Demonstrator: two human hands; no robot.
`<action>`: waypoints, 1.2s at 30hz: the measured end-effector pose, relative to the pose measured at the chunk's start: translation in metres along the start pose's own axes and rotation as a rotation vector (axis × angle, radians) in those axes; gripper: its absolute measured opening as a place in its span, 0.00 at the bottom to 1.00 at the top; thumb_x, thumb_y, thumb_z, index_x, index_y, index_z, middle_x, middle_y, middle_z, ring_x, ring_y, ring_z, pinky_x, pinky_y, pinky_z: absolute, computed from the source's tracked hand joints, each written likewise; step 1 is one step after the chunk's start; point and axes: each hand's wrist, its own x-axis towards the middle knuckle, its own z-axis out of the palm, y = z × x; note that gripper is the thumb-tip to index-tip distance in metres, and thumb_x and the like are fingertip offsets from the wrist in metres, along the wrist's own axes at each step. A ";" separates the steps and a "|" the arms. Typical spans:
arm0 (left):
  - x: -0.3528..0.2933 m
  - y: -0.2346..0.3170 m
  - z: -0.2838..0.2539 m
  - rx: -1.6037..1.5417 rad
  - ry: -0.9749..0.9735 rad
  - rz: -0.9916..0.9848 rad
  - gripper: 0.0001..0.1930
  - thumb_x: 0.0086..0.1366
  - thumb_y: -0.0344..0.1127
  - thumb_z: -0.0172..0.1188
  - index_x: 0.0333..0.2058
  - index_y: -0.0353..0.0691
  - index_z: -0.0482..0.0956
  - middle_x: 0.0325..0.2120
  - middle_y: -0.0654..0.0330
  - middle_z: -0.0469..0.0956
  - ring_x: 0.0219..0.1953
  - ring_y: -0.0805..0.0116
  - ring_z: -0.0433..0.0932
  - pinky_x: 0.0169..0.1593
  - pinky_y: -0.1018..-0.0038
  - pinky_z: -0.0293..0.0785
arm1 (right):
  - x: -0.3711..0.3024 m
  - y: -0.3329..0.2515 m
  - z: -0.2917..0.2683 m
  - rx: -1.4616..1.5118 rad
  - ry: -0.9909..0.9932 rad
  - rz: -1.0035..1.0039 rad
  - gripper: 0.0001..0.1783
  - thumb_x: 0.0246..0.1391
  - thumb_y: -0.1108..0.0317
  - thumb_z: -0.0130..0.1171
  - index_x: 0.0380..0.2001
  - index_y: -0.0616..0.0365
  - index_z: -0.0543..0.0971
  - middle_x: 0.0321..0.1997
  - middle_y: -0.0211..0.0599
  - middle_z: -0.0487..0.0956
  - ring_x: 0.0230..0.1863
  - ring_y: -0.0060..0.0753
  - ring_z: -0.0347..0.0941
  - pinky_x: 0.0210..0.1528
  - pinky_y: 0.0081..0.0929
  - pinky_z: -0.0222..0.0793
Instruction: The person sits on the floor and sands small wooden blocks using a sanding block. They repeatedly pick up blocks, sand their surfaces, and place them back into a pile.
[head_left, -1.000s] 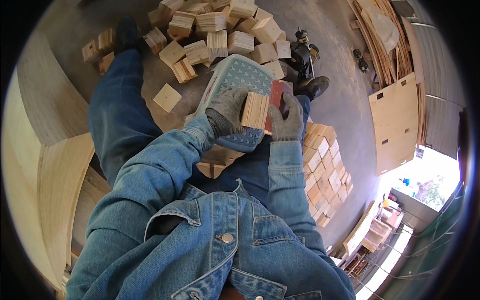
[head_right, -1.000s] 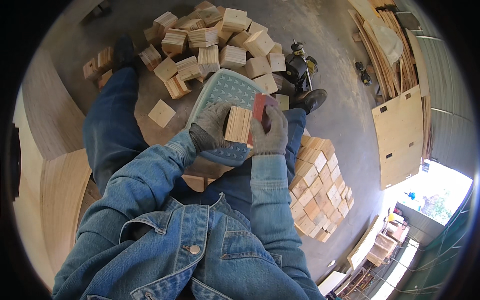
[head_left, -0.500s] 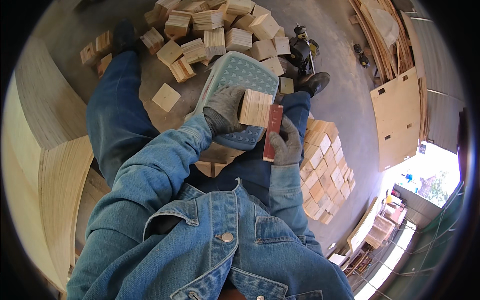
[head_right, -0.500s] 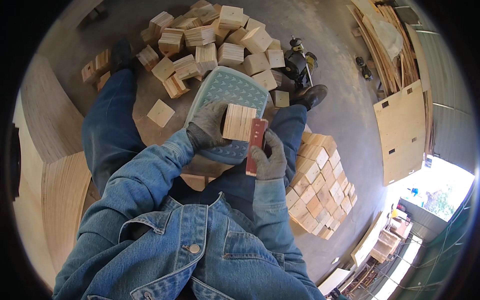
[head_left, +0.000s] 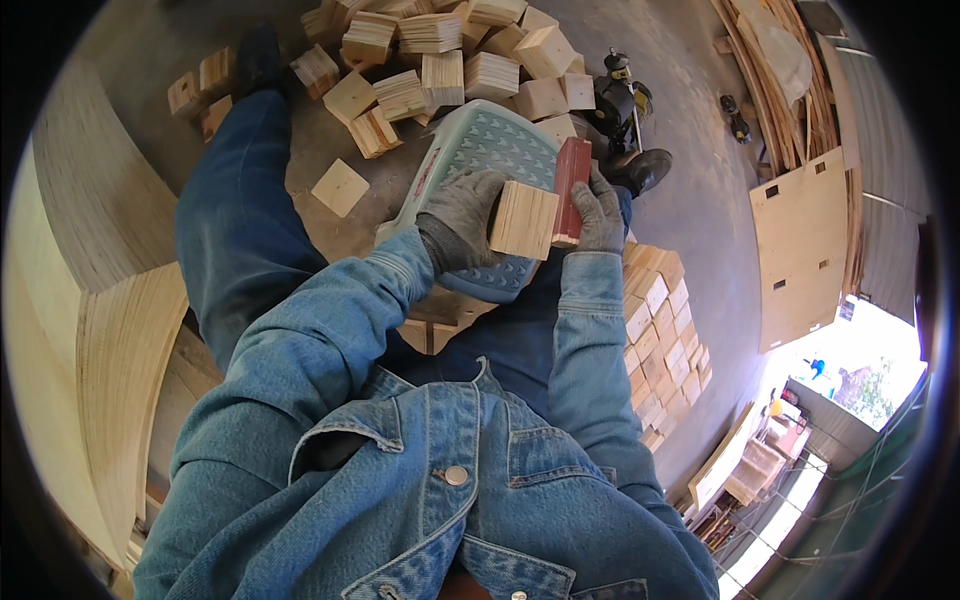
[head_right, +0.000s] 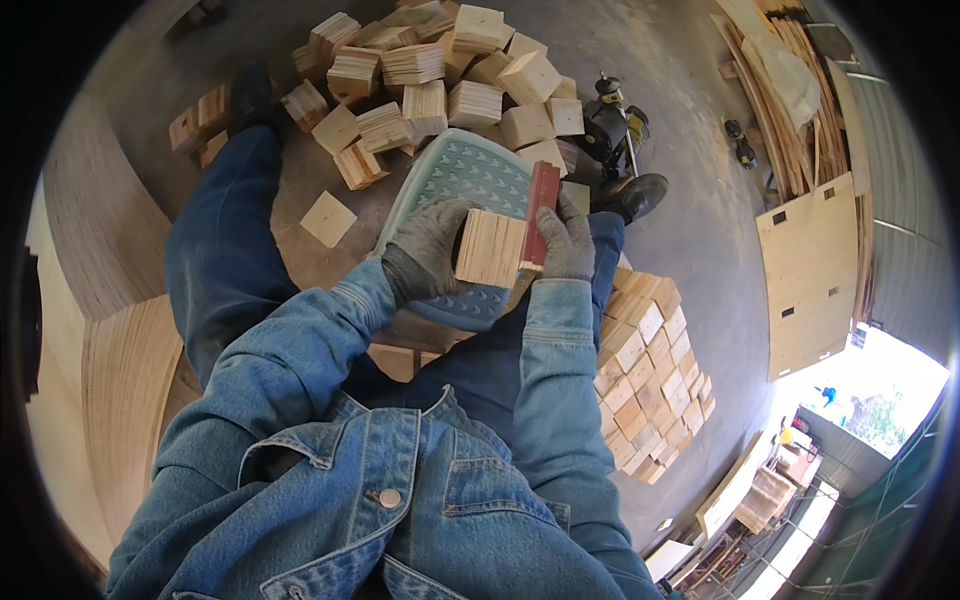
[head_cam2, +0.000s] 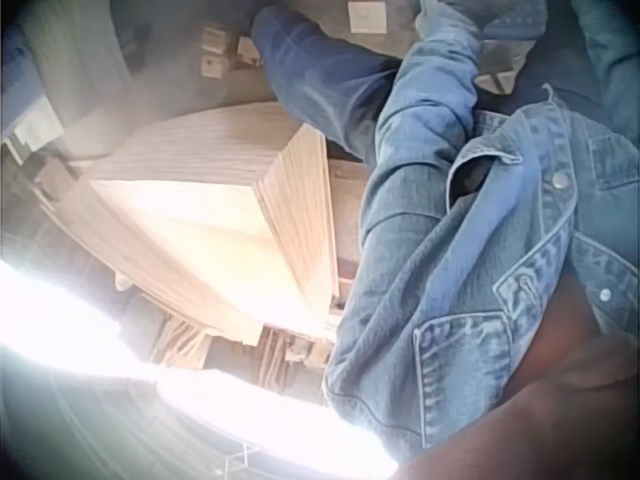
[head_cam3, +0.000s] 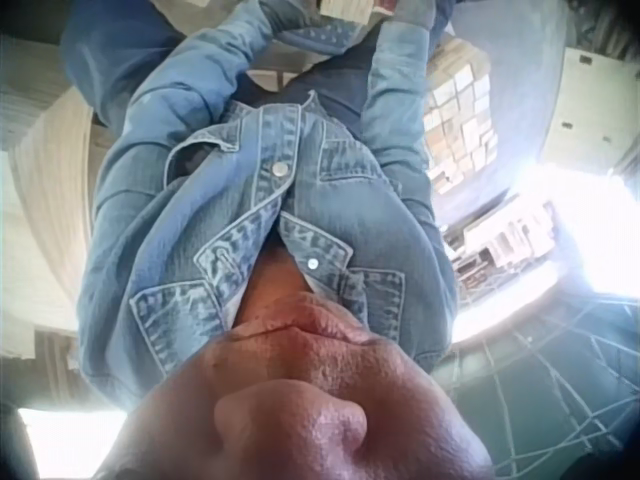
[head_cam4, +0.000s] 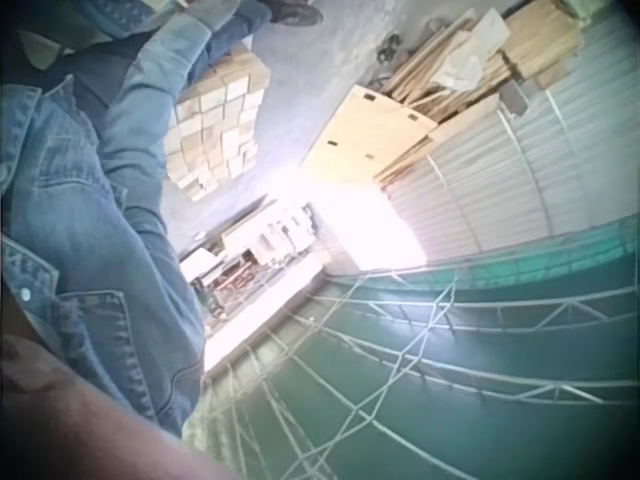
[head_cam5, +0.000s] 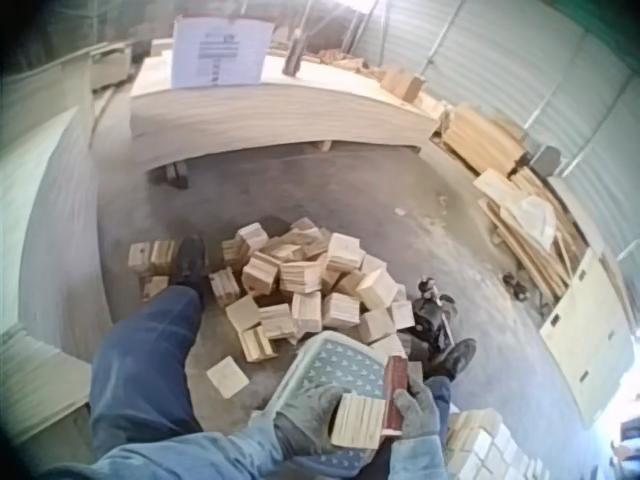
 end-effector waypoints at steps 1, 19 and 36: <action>-0.001 0.001 -0.002 -0.012 -0.007 -0.003 0.53 0.39 0.49 0.84 0.65 0.42 0.70 0.59 0.46 0.75 0.64 0.43 0.73 0.73 0.53 0.64 | -0.010 0.001 0.000 -0.012 0.003 0.009 0.31 0.63 0.74 0.67 0.67 0.71 0.72 0.64 0.50 0.80 0.60 0.39 0.79 0.65 0.32 0.76; 0.001 -0.018 0.014 0.107 0.034 -0.036 0.50 0.42 0.55 0.80 0.63 0.44 0.71 0.59 0.46 0.74 0.65 0.44 0.72 0.73 0.54 0.63 | -0.095 0.017 -0.042 -0.033 -0.055 0.137 0.31 0.62 0.72 0.68 0.67 0.66 0.73 0.62 0.45 0.81 0.56 0.36 0.81 0.59 0.33 0.81; 0.002 0.001 0.003 -0.007 0.030 -0.003 0.47 0.44 0.53 0.82 0.61 0.41 0.73 0.55 0.45 0.77 0.61 0.43 0.75 0.69 0.54 0.70 | -0.029 0.030 -0.027 0.240 -0.055 0.174 0.34 0.63 0.69 0.68 0.68 0.69 0.69 0.62 0.50 0.80 0.54 0.40 0.83 0.56 0.33 0.84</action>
